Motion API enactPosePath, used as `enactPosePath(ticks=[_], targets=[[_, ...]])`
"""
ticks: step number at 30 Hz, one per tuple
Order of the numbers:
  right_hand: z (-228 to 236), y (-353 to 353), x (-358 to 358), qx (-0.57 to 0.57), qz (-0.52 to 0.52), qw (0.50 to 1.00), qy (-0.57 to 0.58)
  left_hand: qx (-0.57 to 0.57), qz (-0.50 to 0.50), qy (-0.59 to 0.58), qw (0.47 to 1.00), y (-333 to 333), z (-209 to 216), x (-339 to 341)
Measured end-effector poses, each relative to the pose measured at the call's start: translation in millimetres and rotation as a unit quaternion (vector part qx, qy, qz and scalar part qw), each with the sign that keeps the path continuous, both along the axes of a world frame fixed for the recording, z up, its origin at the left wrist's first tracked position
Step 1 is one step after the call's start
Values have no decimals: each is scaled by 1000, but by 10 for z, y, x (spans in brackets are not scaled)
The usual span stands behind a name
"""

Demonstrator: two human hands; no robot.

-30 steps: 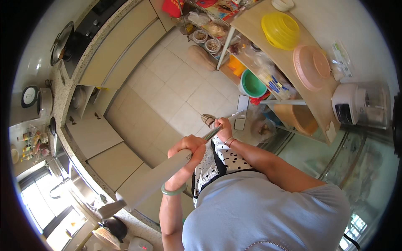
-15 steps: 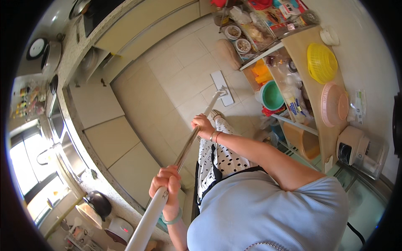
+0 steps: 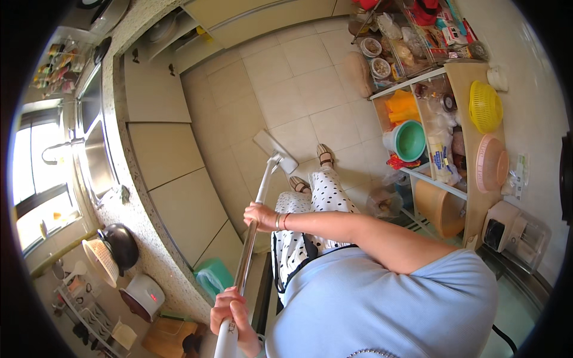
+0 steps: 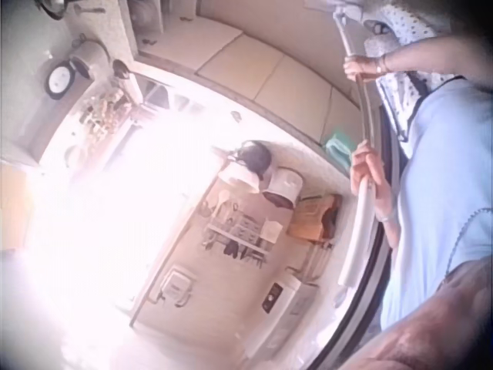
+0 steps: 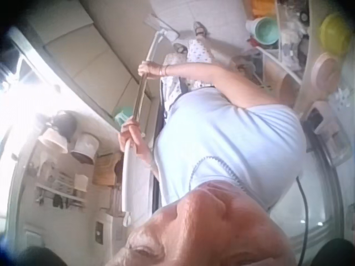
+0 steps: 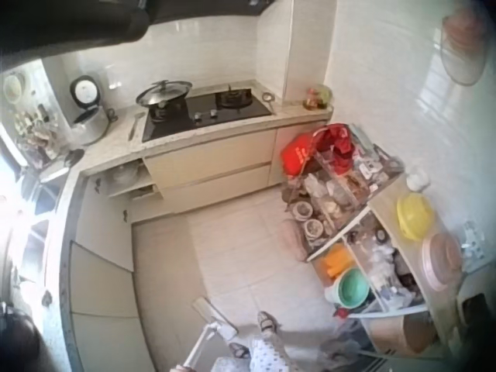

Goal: The person mops the tiled floor in a kitchen and dining area using a flat mop. They move the mop back and forth across the floor, navigating around furniture and appliances, and continue the task from the kitchen into the adjacent dining space.

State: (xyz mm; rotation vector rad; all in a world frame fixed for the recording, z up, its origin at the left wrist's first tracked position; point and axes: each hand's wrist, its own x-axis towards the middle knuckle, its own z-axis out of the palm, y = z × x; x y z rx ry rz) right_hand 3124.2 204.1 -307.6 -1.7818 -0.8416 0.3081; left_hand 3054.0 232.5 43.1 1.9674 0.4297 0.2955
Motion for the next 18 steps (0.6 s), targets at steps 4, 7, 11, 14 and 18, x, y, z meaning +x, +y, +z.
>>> enactPosePath(ticks=[4,7,11,14,18], targets=[[71,112,-130,6,75,996,45,16,6,-3,1000,64,25,-145],[154,29,-163,19,55,997,55,-14,-73,-49,996,129,-26,-200],[311,-244,223,-1,-50,999,-7,-77,-139,-120,980,192,-41,46],[308,-507,678,-26,-129,991,-12,-93,-175,-144,970,145,-137,331],[167,-1086,1201,-84,-237,968,21,-112,-262,-138,948,-40,-519,832]])
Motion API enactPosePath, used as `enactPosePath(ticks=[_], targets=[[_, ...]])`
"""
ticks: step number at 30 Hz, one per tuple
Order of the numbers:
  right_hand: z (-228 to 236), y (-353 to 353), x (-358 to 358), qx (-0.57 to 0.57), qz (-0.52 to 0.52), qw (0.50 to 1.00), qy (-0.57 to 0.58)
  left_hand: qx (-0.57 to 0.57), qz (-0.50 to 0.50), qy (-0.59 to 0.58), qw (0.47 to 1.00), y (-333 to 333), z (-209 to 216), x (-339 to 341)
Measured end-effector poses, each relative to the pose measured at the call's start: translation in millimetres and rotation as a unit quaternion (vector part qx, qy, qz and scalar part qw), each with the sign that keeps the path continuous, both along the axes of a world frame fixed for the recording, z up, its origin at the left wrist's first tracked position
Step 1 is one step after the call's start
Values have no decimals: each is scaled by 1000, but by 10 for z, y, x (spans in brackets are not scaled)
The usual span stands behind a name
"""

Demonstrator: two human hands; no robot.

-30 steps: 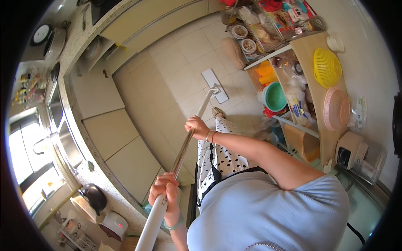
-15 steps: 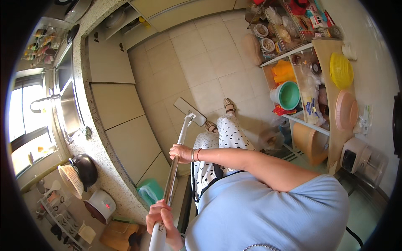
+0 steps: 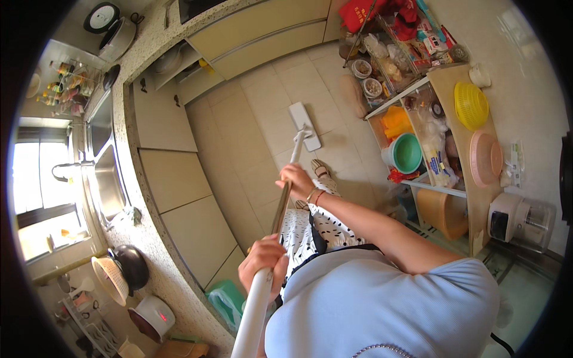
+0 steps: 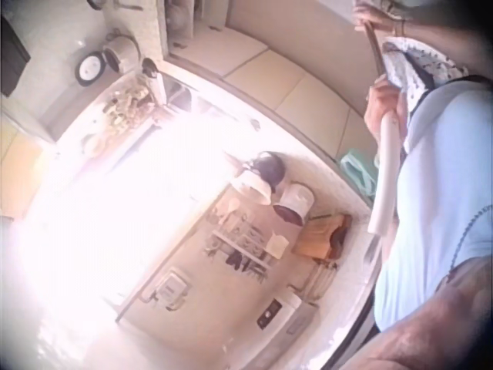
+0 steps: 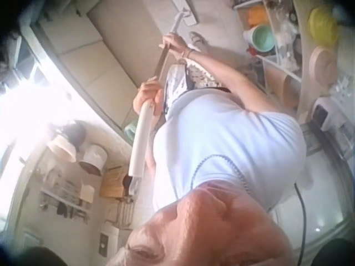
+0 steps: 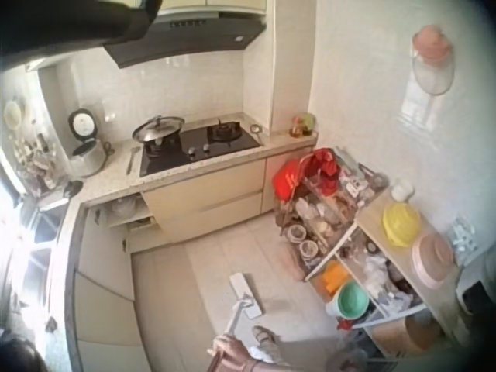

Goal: The person mops the tiled floor in a kitchen and dining area using a flat mop. They move the mop back and forth across the floor, navigating around furniture and appliances, and continue the task from the kitchen into the adjacent dining space.

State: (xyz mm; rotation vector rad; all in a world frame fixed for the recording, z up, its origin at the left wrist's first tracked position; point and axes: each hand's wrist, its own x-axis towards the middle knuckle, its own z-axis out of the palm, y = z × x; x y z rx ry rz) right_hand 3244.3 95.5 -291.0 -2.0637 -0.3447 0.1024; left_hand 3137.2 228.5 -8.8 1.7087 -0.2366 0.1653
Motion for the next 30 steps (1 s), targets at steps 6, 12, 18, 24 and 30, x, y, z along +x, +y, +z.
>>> enactPosePath(ticks=[6,12,18,24,30], targets=[[-542,-542,651,-19,-123,989,76,-4,-95,-3,995,-261,-744,781],[-881,-683,1360,18,-191,981,40,-13,-132,1,991,-429,-904,1620],[-1056,-1389,2895,74,-201,976,36,-11,-149,6,989,-1081,-1091,3087],[-1154,-1858,3969,114,-228,961,103,-6,-186,4,983,-1543,-1207,4099],[-1219,-1941,4619,100,-240,957,129,-20,-170,-14,985,-1612,-1172,4825]])
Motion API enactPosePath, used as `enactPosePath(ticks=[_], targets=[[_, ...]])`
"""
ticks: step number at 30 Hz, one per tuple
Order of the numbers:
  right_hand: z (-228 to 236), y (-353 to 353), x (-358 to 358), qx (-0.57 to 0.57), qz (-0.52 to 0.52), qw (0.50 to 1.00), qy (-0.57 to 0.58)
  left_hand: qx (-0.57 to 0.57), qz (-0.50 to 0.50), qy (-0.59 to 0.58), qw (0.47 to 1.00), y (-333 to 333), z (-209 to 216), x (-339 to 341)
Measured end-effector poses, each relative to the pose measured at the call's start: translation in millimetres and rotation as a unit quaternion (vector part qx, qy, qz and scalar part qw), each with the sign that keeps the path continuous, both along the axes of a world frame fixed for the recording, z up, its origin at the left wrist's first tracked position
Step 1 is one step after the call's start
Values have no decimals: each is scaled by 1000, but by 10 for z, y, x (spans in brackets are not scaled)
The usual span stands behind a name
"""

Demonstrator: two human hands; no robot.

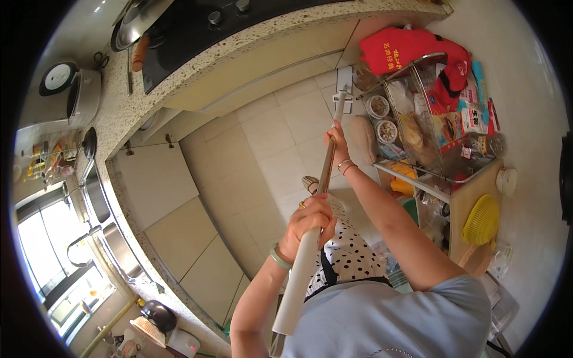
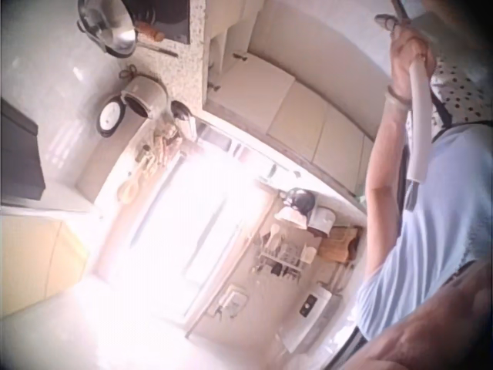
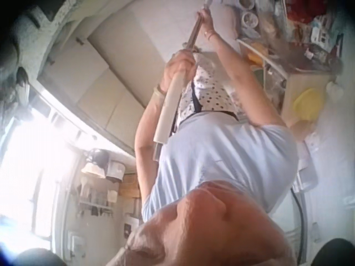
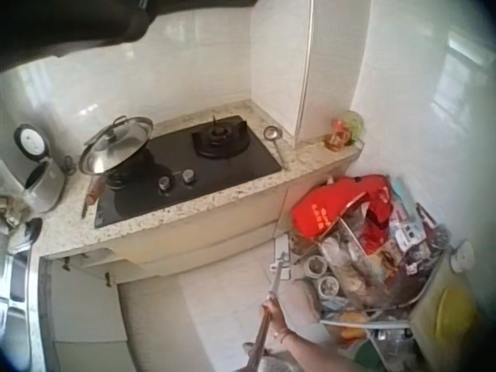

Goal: The person mops the tiled floor in a kitchen and dining area using a flat mop. They move the mop back and forth across the floor, navigating around furniture and appliances, and continue the task from the kitchen into the adjacent dining space.

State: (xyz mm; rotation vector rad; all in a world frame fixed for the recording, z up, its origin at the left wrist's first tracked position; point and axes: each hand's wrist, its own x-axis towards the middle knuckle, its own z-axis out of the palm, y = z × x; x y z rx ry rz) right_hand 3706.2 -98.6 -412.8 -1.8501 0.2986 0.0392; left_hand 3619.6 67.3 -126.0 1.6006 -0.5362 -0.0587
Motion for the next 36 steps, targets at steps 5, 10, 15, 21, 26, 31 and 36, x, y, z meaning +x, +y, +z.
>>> enactPosePath(ticks=[5,10,15,21,26,31,36], targets=[[-66,20,152,-75,76,994,-8,-24,50,4,998,179,22,116],[-195,155,-58,-12,88,996,-3,-22,113,19,993,310,87,-168],[193,1125,-501,-41,155,987,-27,0,199,41,979,978,354,-708],[308,2142,-1009,-51,259,961,-79,26,299,60,952,1701,549,-1438],[379,2916,-1405,-91,379,917,-84,8,423,90,901,2140,610,-2047],[630,3568,-1909,-93,471,876,-43,28,494,112,862,2357,703,-2694],[977,3991,-2494,-168,640,750,6,34,603,138,785,2386,935,-3334]])
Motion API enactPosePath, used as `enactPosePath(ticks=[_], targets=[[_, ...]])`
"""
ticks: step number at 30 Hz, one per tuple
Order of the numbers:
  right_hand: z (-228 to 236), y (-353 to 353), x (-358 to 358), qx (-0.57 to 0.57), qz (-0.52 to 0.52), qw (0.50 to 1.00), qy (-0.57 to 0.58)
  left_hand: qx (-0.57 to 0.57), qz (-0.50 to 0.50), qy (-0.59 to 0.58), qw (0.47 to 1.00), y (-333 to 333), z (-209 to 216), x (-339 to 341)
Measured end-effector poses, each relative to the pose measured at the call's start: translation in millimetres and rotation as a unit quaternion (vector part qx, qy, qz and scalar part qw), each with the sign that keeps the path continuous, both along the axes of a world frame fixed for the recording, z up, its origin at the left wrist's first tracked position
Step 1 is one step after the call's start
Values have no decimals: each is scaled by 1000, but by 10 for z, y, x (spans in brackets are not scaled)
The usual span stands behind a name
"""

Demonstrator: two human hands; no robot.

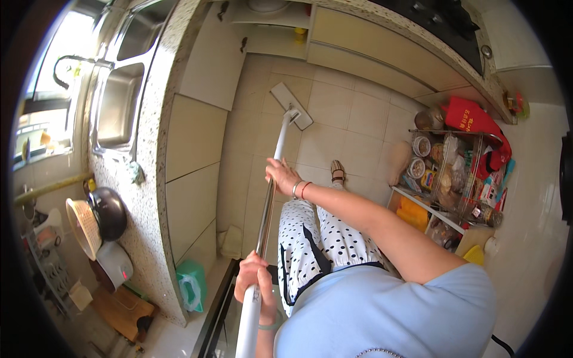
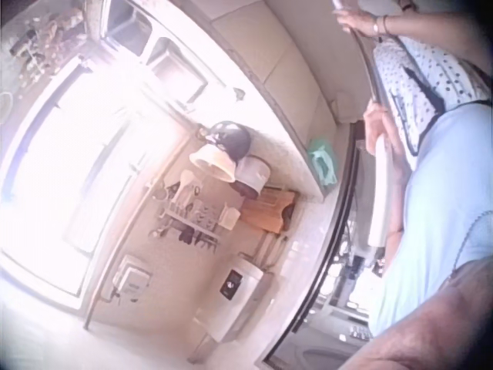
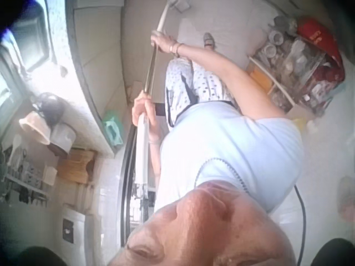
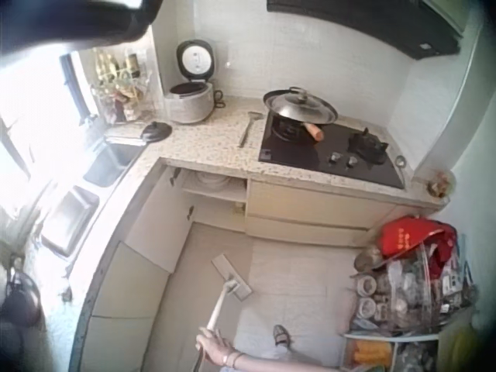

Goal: The person mops the tiled floor in a kitchen and dining area using a flat mop. They move the mop back and forth across the floor, navigating around furniture and appliances, and continue the task from the kitchen into the adjacent dining space.

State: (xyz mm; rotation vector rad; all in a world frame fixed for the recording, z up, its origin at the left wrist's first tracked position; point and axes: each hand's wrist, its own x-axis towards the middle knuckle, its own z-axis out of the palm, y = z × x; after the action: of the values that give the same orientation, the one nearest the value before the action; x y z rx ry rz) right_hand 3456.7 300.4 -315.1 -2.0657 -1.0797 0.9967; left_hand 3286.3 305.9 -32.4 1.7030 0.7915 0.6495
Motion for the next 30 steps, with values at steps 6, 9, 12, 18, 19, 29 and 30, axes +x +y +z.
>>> enactPosePath(ticks=[6,9,12,18,19,29,30], targets=[[387,196,-1027,-62,171,983,27,-1,158,24,987,-104,471,-785],[712,120,-1424,-98,278,955,31,2,156,46,987,-152,793,-1106],[758,92,-1504,-76,328,942,23,13,136,14,991,-91,804,-1181],[898,59,-1015,-66,277,959,-1,113,22,-101,988,209,638,-945],[890,34,-920,-22,249,968,-34,122,12,-116,986,253,641,-894],[225,-317,812,-16,24,989,-148,-78,-146,-248,955,494,-179,437],[202,-301,949,0,-5,992,-128,-62,-168,-245,953,527,-211,587]])
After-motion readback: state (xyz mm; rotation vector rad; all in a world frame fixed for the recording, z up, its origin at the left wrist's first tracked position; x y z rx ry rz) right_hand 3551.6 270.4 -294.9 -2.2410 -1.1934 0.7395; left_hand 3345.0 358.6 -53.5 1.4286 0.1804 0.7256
